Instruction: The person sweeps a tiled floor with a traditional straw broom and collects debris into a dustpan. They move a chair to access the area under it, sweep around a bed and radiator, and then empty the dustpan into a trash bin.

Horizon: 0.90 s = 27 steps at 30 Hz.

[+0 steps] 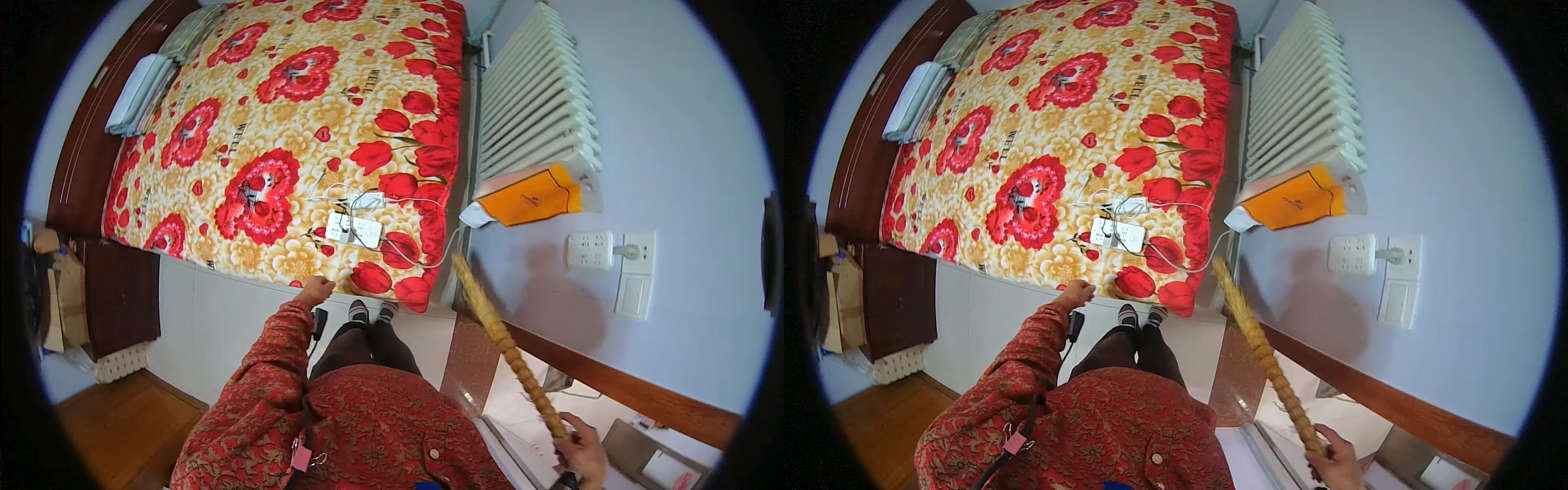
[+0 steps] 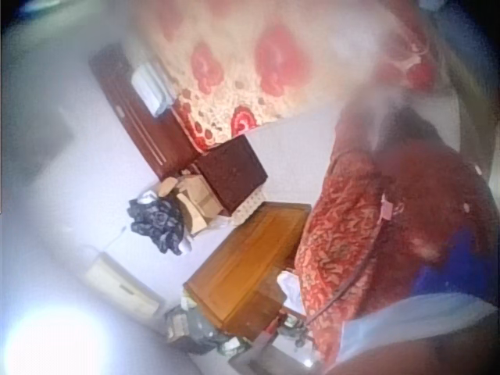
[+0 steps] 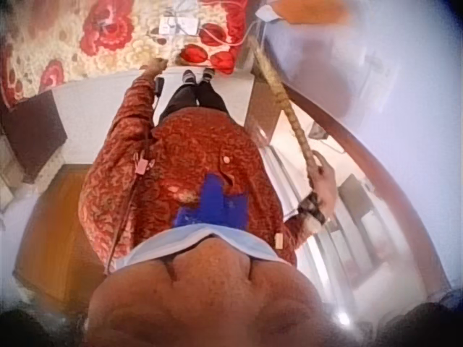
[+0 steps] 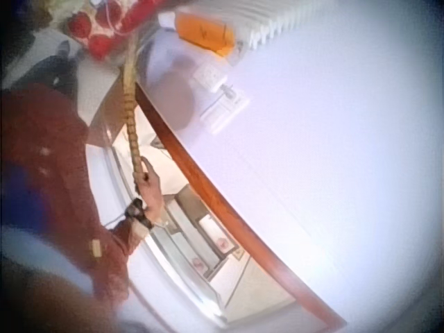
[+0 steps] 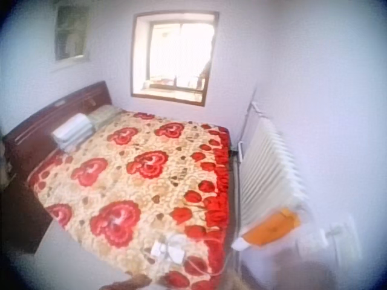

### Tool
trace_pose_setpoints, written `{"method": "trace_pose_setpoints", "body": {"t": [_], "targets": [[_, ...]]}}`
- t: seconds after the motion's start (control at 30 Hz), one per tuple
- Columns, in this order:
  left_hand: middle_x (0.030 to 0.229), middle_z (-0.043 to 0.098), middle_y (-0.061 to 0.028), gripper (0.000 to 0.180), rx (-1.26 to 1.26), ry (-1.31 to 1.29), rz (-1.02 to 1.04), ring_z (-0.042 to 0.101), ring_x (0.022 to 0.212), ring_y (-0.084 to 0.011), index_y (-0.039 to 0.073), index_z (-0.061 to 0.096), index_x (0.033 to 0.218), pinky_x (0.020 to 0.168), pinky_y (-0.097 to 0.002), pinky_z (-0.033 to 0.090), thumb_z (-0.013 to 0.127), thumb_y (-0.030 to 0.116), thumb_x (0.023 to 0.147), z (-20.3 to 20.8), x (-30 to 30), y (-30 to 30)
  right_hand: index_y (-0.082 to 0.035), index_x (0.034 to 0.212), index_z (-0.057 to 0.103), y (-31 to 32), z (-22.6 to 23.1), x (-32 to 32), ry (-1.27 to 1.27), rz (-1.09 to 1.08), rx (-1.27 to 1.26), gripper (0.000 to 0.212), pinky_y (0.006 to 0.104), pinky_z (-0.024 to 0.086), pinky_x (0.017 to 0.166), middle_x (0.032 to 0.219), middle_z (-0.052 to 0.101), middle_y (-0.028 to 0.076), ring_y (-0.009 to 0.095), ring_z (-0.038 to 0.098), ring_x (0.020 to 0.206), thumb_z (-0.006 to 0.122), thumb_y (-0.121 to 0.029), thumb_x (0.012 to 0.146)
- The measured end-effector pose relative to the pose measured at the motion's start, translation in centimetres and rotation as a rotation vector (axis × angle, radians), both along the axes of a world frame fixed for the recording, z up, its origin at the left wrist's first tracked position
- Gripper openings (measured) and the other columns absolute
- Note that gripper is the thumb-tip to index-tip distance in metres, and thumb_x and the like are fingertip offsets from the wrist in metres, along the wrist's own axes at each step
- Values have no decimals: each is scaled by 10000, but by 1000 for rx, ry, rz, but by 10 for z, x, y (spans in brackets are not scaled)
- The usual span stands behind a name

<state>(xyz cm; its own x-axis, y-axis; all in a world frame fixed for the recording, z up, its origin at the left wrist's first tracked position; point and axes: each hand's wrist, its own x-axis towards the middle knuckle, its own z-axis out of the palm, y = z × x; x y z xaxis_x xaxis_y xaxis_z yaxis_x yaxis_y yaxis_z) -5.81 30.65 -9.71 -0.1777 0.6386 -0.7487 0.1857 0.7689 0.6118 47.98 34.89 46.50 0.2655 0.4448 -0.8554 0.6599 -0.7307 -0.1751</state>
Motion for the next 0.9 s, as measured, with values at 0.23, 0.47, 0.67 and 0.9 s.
{"method": "trace_pose_setpoints", "body": {"t": [0.23,0.47,0.67,0.9], "targets": [[691,650,-201,326,-195,420,-113,649,640,-336,-10,680,801,600,-444,511,585,301,832,0,-62,-39,-32,1320,531,18,89,4,192,-41,182,516,340,486,643,882,643,73,177,584,762,668,-169,843],[827,674,-58,313,-216,122,156,646,720,-171,40,646,976,606,-355,527,573,338,913,32,-21,25,9,1345,452,97,-93,-29,537,1,590,625,230,446,490,867,634,82,98,559,593,670,32,760],[717,656,-112,372,233,314,60,626,689,-197,-60,667,855,651,-341,496,602,306,876,79,-32,95,2,1334,467,165,-189,-104,677,-1,734,520,199,387,453,734,565,9,56,492,522,629,16,840],[675,650,-113,453,113,384,116,628,644,-192,-56,673,828,588,-327,490,601,387,892,48,-91,94,-1,1295,503,221,-231,-152,739,-103,764,430,200,357,444,697,526,-30,30,444,512,611,-17,879]]}}
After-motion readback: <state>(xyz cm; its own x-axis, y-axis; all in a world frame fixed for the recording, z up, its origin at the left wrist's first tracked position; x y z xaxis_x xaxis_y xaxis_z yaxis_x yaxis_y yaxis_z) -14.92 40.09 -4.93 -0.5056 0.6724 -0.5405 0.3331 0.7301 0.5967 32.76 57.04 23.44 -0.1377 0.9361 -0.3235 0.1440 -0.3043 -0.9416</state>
